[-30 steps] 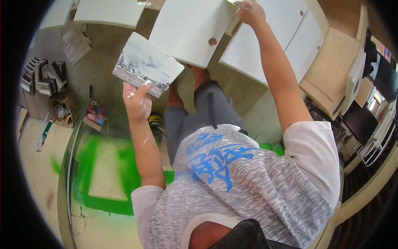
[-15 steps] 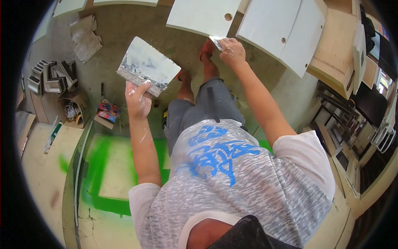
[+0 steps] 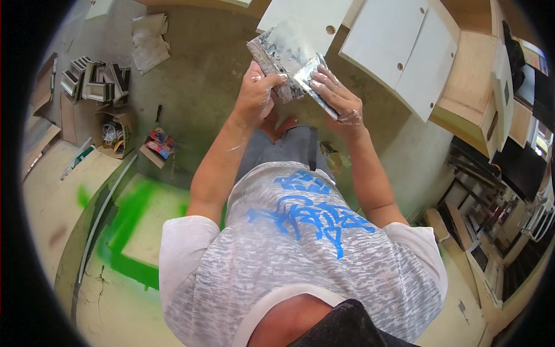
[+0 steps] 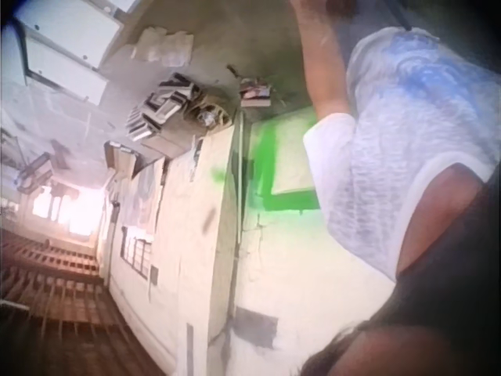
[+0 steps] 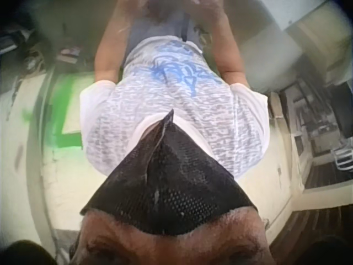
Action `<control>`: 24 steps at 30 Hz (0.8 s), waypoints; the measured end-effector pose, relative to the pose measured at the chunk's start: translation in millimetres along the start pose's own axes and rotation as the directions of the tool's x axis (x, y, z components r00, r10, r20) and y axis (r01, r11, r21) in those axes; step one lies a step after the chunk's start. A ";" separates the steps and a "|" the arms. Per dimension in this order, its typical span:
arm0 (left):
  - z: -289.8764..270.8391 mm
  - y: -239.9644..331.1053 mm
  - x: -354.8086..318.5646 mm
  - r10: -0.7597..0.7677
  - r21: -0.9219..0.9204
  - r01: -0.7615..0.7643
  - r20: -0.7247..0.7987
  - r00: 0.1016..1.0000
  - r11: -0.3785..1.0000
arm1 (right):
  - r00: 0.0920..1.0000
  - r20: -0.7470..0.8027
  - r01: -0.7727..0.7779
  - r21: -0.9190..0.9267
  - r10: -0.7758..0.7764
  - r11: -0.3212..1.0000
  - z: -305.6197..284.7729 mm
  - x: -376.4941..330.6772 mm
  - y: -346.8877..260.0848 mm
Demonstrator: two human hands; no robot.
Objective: Applying wood filler to cabinet door surfaces using putty knives.
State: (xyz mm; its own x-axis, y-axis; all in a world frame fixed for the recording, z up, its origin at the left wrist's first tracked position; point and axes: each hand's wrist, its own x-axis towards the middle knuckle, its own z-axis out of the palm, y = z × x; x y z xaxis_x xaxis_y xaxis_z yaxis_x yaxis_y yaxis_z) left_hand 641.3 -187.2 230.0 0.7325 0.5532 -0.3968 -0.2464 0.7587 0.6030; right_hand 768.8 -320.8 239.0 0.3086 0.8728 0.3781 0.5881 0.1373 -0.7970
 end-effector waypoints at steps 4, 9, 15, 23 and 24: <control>4.6 0.6 -19.5 0.030 0.053 -0.031 0.028 0.999 0.998 | 0.987 -0.069 -0.155 -0.137 0.147 0.978 -9.7 -28.3 -0.4; 17.0 -2.4 -47.3 -0.004 0.098 -0.004 0.082 0.997 0.995 | 0.978 -0.172 -0.140 -0.112 0.119 0.984 -27.6 -61.2 22.5; 13.3 -16.0 -54.0 0.185 0.585 -0.260 0.186 0.965 0.768 | 0.987 0.142 0.129 -0.473 -0.069 0.871 -43.4 -38.2 -33.1; -39.9 34.8 -57.7 0.366 0.434 -0.320 -0.026 0.930 0.842 | 0.851 -0.149 -0.525 -0.282 0.504 0.803 -11.5 -30.6 92.5; -51.0 40.2 -61.0 0.304 0.398 -0.253 -0.069 0.950 0.882 | 0.803 -0.189 -0.594 -0.333 0.566 0.732 -6.8 -16.8 110.0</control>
State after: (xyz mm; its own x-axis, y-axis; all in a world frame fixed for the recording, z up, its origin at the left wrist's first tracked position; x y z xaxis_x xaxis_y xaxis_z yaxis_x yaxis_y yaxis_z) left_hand 554.4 -172.9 243.2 0.5770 0.7803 -0.2414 -0.1504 0.3920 0.9076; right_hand 833.4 -323.6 148.2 0.7219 0.6896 -0.0581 0.4963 -0.5743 -0.6510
